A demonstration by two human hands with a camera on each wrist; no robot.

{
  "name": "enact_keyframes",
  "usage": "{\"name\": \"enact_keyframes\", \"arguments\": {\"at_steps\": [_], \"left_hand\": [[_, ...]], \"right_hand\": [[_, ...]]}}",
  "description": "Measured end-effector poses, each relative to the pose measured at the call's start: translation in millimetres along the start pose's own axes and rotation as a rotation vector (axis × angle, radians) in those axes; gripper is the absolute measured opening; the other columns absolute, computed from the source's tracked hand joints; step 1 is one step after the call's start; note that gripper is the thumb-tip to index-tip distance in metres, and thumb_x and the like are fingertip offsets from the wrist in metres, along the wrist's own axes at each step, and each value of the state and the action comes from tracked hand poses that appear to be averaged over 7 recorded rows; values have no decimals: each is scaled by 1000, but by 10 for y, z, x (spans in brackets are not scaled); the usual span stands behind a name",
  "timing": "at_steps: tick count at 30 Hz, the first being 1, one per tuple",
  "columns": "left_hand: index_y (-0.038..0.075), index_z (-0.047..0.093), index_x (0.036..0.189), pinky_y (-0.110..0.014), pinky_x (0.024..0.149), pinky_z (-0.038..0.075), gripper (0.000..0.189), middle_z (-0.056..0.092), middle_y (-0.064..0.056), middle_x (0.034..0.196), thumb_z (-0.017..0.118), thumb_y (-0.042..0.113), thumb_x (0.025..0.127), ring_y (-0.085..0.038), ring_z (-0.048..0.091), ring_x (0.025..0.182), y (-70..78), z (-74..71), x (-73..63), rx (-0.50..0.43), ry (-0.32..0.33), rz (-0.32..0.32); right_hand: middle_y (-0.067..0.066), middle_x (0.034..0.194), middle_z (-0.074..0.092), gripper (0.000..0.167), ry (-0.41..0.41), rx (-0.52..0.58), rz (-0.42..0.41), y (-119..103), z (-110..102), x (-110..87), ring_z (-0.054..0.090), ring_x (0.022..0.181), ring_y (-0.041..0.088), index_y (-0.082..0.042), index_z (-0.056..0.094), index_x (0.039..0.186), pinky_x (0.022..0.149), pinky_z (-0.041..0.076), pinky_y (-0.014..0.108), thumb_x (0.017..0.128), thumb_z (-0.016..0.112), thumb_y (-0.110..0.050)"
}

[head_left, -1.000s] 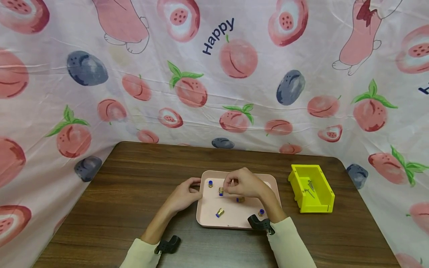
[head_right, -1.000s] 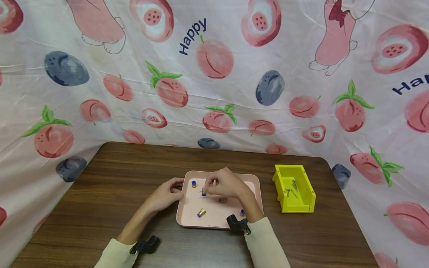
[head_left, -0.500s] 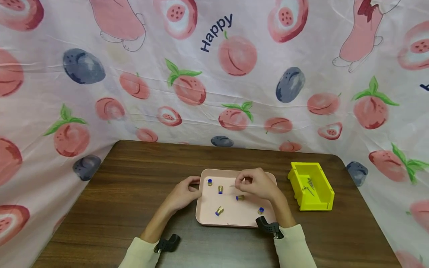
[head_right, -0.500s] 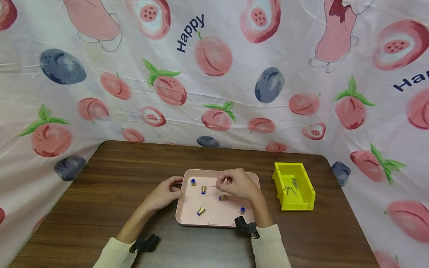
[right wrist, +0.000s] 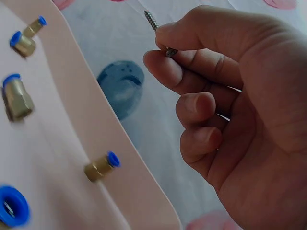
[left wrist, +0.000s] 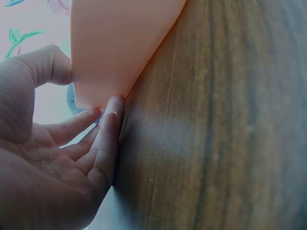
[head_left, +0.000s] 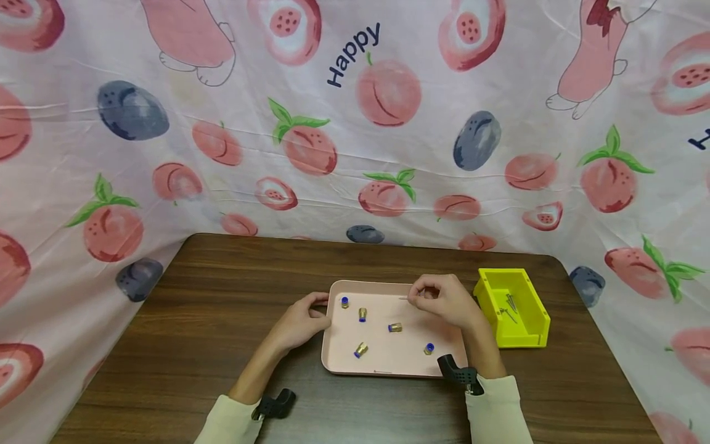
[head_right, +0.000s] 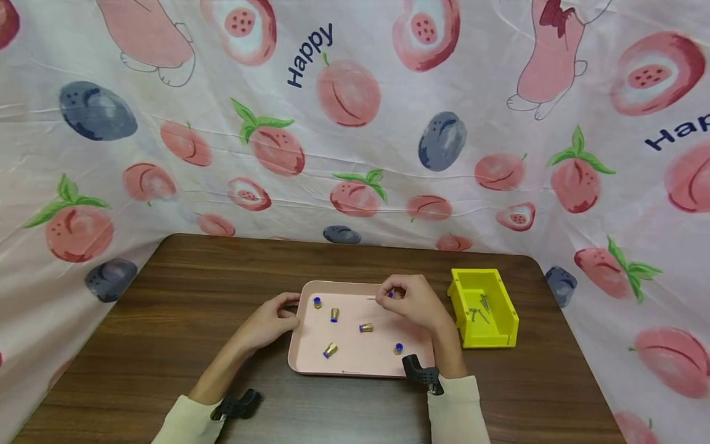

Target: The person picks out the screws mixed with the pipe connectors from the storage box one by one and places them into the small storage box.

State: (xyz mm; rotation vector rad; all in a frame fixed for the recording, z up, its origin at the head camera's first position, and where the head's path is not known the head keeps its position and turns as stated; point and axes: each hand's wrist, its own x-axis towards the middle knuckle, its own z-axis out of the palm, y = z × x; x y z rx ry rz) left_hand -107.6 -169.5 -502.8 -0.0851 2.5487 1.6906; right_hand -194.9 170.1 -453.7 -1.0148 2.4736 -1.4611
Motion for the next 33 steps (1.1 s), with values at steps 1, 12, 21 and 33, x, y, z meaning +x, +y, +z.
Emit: {"name": "enact_keyframes", "arguments": {"at_steps": [1,12,21,33], "left_hand": [[-4,63,146,-34,84,55,63,69,-17,137,72,6,85,-22,73,100,-2,3,4,1,0,-2],[-4,62,147,-35,85,55,65,70,-15,138,73,6,84,-20,73,100,-1,-1,2,14,-4,0],[-4,62,147,-35,85,55,64,69,-15,138,72,6,85,-20,73,100,-17,-1,2,13,-2,-5],[-4,61,148,-34,86,54,66,70,-16,137,72,7,85,-21,73,101,-24,-3,4,13,-9,-4]], "right_hand": [[-3,79,65,6,11,0,0,12,-27,-17,52,73,16,-9,81,92,66,40,25,97,82,-7],[1,79,64,9,108,-45,65,103,-306,-199,51,69,20,1,79,99,62,39,24,97,82,-7],[1,77,61,4,214,-54,105,196,-538,-370,50,66,16,3,78,100,60,42,24,98,79,-1],[4,76,61,14,381,-153,251,236,-808,-601,50,64,13,3,79,103,57,41,24,101,79,-11]]}}
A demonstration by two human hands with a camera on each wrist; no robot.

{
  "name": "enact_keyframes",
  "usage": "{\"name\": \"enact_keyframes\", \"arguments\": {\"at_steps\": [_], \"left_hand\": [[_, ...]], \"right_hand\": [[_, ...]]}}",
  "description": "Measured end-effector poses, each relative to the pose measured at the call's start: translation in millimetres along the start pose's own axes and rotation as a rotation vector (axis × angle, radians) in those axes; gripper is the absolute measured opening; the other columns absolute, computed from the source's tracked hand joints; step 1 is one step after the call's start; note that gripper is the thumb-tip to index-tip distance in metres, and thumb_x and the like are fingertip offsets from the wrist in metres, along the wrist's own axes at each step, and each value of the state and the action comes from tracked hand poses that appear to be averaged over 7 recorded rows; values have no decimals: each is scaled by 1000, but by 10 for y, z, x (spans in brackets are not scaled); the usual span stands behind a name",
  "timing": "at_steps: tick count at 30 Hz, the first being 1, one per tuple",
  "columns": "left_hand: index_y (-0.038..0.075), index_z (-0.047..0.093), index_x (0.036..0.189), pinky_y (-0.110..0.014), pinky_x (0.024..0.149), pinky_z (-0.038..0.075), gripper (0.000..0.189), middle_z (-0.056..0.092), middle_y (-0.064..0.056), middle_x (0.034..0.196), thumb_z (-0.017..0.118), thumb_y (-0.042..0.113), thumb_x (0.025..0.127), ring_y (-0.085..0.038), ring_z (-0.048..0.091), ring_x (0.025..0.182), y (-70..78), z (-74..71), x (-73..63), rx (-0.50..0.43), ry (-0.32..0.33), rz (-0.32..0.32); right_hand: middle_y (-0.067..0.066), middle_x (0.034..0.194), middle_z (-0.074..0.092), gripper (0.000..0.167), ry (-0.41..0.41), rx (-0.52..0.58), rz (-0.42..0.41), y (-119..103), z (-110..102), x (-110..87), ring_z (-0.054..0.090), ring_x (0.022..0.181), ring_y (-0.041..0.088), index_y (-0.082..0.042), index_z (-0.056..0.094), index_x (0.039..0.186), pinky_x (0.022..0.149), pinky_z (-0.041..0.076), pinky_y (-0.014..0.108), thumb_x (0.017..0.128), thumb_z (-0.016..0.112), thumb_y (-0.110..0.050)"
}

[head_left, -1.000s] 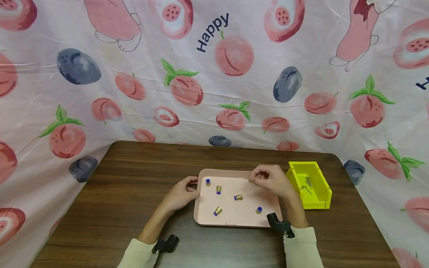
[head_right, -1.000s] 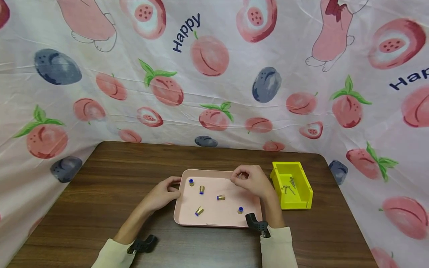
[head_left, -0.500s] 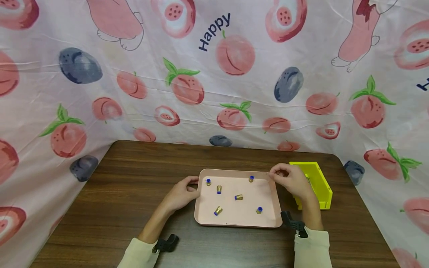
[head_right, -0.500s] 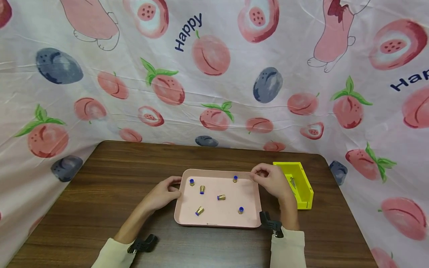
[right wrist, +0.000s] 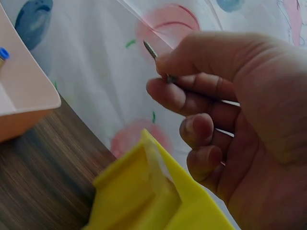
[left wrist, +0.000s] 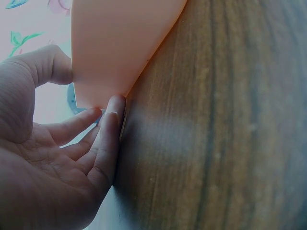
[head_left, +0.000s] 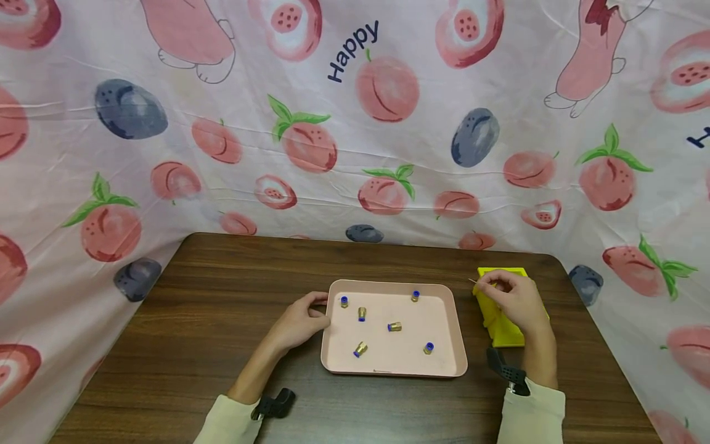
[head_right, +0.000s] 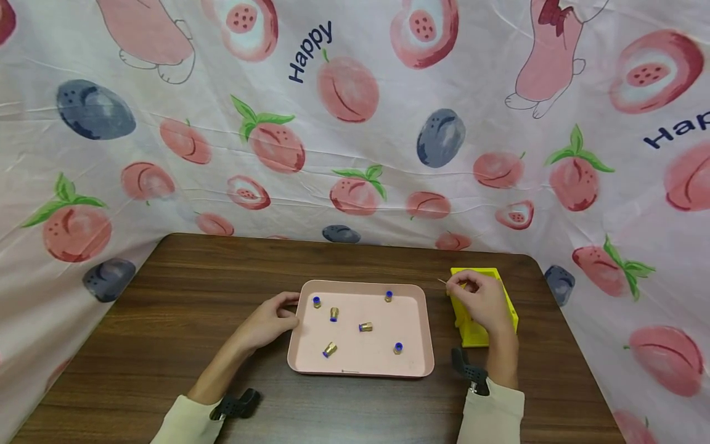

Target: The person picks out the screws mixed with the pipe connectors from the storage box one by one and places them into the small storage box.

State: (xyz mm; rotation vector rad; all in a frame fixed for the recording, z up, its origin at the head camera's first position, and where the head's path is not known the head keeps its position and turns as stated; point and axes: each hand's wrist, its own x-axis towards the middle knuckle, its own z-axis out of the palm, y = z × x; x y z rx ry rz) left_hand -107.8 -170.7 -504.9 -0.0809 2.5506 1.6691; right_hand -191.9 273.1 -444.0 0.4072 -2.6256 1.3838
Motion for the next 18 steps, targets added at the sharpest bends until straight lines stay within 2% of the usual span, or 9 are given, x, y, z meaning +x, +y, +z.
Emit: {"name": "enact_keyframes", "arguments": {"at_steps": [8,13,18], "left_hand": [[-4,62,147,-35,85,54,66,74,-14,128,72,6,83,-21,74,99,26,-9,-13,-1,-6,7],[-4,62,147,-34,85,54,66,74,-13,127,73,8,83,-21,74,99,36,-4,-12,9,0,3],[-4,63,147,-35,85,54,66,74,-14,126,73,7,83,-21,74,99,27,-7,-14,2,1,11]], "right_hand": [[3,77,61,18,129,-113,79,129,-123,-32,49,67,11,2,79,103,58,39,25,101,79,-16],[3,78,62,21,214,-159,171,184,-152,-49,51,71,14,2,78,105,61,40,24,102,79,-19],[9,82,68,22,319,-213,213,226,-133,-43,53,75,18,1,80,105,64,40,23,101,79,-20]]}}
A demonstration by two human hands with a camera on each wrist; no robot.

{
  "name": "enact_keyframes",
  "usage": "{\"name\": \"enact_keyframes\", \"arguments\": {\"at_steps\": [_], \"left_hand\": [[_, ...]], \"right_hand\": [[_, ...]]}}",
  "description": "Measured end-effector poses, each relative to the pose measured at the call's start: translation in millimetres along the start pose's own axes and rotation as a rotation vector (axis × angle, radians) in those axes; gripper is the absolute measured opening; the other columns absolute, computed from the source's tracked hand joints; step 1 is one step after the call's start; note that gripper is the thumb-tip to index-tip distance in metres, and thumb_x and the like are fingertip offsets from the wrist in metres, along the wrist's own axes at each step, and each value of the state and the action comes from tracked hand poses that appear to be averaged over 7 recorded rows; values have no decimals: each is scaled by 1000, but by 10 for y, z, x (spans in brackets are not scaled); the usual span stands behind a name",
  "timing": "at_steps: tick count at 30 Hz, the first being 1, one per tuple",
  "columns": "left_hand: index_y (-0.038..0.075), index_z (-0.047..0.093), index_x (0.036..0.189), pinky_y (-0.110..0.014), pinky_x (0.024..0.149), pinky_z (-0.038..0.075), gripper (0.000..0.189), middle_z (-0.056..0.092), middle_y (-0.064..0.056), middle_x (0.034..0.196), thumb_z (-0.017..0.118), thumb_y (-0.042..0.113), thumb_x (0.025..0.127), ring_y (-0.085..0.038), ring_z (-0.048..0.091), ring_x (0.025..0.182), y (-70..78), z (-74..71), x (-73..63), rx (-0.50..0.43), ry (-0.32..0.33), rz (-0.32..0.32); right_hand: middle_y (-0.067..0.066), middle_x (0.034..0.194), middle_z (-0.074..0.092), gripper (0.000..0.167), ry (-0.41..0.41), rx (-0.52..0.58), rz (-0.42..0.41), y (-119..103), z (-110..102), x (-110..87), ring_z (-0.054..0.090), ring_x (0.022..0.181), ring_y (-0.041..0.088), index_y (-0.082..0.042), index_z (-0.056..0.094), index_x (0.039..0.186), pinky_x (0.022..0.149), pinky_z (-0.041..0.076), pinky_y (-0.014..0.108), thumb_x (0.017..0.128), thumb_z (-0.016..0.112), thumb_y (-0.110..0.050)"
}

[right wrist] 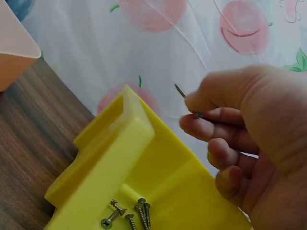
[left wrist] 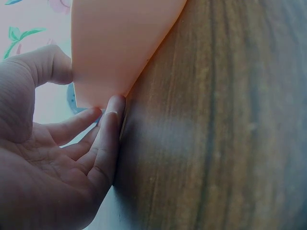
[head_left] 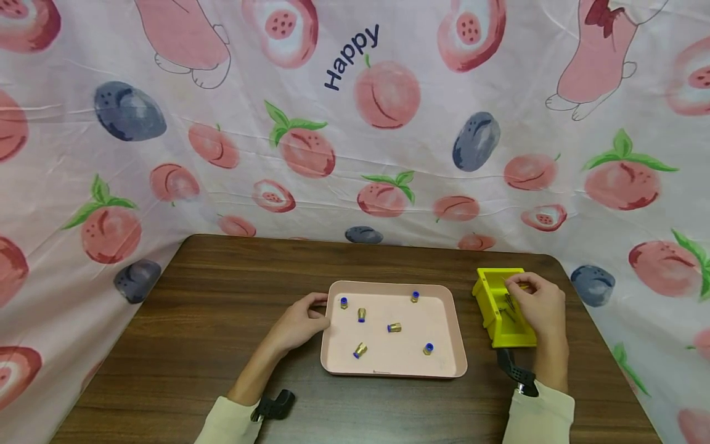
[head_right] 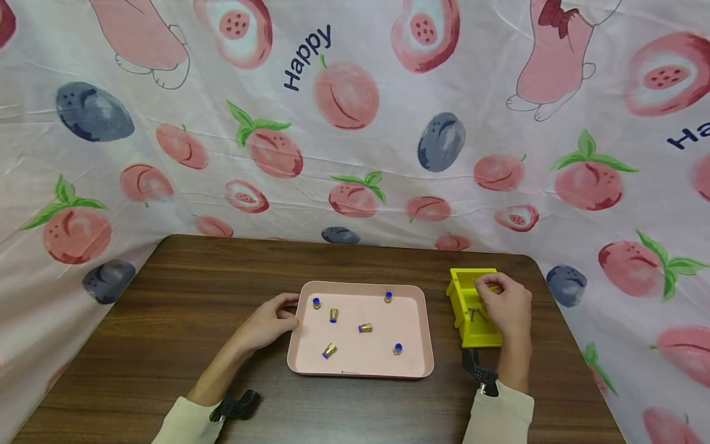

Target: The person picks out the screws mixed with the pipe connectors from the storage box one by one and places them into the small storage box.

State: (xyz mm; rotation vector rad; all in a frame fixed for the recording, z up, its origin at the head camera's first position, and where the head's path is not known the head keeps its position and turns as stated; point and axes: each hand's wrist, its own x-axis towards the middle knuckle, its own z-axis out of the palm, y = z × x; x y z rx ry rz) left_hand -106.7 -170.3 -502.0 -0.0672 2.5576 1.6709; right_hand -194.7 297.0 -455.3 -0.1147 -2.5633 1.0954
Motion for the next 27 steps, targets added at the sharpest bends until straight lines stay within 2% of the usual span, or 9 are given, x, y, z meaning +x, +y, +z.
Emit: {"name": "enact_keyframes", "arguments": {"at_steps": [5,9,12,15,27], "left_hand": [[-4,62,147,-36,86,54,66,74,-14,125,72,7,83,-21,74,99,-13,-6,1,1,-1,-1],[-3,63,147,-35,86,54,66,74,-13,127,72,7,83,-20,74,99,-24,-7,11,7,3,-7],[-2,63,147,-36,87,54,65,74,-12,127,72,8,83,-19,73,99,-28,-5,15,10,4,-6],[-3,64,146,-36,87,54,65,73,-12,128,72,7,82,-19,73,99,-27,2,14,12,5,0],[-5,62,147,-35,85,54,66,72,-15,132,73,7,83,-22,73,100,11,7,-9,-7,3,-4]], "right_hand": [[16,86,73,23,107,-34,0,23,62,10,56,75,21,0,81,103,66,40,24,100,77,-22],[23,92,76,27,155,-47,36,27,116,10,62,85,34,1,80,104,73,44,38,100,73,-25],[28,102,77,31,162,-64,70,29,148,9,63,98,46,2,79,107,81,45,51,101,71,-27],[29,107,76,33,154,-79,93,31,167,8,62,105,51,3,79,109,86,45,58,101,69,-28],[31,112,75,37,133,-75,107,-21,136,-4,61,110,55,4,78,111,92,45,64,102,65,-29]]}}
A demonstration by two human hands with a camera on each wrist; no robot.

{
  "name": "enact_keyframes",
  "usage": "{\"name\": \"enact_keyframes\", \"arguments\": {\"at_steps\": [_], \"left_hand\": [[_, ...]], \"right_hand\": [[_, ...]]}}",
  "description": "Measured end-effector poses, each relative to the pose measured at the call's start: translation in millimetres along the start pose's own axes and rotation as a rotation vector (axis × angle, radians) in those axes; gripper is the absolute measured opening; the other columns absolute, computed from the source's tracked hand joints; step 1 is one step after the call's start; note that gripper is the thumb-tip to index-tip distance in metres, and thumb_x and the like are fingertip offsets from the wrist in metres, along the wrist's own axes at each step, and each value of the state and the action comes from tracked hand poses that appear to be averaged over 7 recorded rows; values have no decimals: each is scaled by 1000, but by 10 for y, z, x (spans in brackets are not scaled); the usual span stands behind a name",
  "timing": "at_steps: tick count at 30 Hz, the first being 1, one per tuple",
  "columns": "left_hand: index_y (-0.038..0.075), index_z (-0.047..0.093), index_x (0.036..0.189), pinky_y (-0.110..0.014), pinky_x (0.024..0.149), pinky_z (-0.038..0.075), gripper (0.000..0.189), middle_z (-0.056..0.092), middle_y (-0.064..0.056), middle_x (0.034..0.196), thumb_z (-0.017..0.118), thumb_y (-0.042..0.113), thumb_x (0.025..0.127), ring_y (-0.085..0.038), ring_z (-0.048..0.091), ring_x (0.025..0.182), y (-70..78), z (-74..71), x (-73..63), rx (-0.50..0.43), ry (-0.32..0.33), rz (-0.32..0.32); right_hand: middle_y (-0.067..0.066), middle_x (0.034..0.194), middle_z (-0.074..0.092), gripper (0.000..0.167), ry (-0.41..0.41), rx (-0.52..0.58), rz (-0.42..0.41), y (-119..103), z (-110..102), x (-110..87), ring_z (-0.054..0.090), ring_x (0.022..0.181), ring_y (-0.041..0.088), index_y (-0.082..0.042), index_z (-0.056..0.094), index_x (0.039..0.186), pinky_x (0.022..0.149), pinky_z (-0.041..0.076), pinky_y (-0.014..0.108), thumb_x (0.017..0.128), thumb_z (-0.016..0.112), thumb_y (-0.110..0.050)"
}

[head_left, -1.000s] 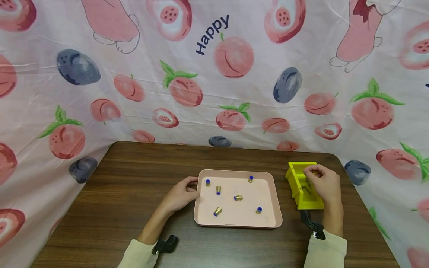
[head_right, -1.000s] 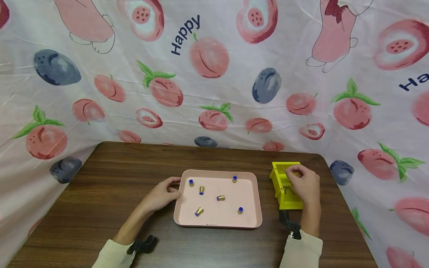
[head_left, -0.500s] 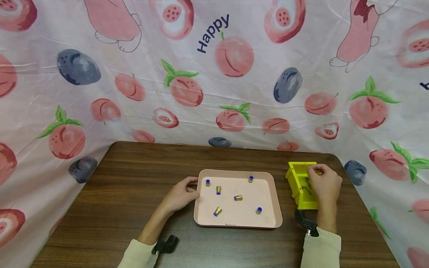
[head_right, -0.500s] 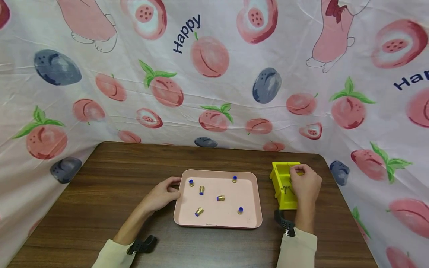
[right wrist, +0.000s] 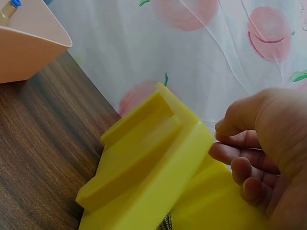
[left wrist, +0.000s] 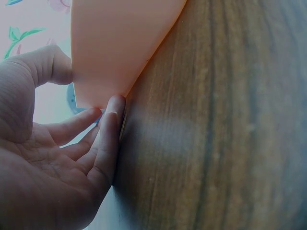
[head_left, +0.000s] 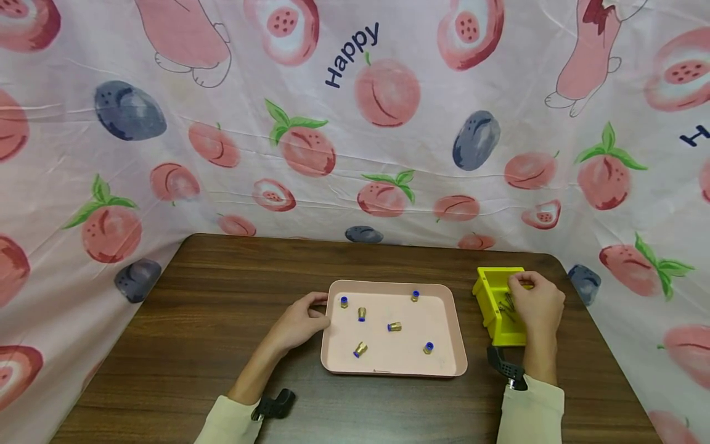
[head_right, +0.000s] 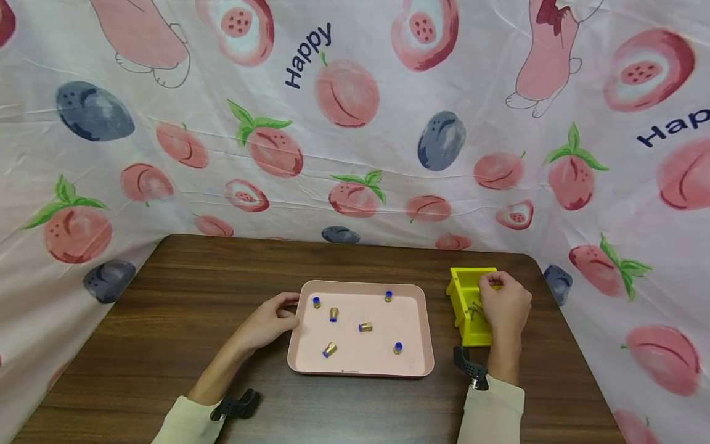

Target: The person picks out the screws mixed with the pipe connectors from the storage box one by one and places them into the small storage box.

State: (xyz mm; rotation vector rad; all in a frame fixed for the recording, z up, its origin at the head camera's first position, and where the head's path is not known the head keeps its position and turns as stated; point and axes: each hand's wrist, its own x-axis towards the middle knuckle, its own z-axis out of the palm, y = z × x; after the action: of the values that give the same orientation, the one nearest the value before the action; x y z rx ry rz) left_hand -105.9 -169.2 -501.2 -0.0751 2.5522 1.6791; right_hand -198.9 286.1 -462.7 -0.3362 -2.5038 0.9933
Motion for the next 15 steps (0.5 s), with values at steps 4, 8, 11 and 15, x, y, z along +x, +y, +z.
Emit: {"name": "enact_keyframes", "arguments": {"at_steps": [4,8,11,15], "left_hand": [[-5,62,147,-35,85,54,66,73,-14,130,73,6,83,-22,73,100,-4,1,-2,-3,-3,-1],[-5,62,147,-35,85,54,66,72,-15,132,73,7,83,-22,73,100,-7,2,6,-4,-6,2],[-5,62,147,-35,86,54,66,72,-15,134,73,7,84,-22,74,101,-18,0,14,1,-4,1],[-4,63,147,-35,86,54,65,72,-15,133,74,9,84,-21,73,101,-36,4,24,19,6,-9]], "right_hand": [[30,113,75,39,-14,-4,17,-2,-9,-8,61,109,52,4,78,113,91,45,61,102,64,-31],[31,115,75,39,-23,2,17,11,0,6,61,109,51,3,78,114,90,45,60,103,65,-31],[30,111,76,36,-18,1,-8,21,17,8,62,107,51,2,79,112,89,46,60,103,65,-30],[28,104,77,34,-6,3,-41,33,47,-5,64,103,51,1,79,107,86,47,57,103,65,-29]]}}
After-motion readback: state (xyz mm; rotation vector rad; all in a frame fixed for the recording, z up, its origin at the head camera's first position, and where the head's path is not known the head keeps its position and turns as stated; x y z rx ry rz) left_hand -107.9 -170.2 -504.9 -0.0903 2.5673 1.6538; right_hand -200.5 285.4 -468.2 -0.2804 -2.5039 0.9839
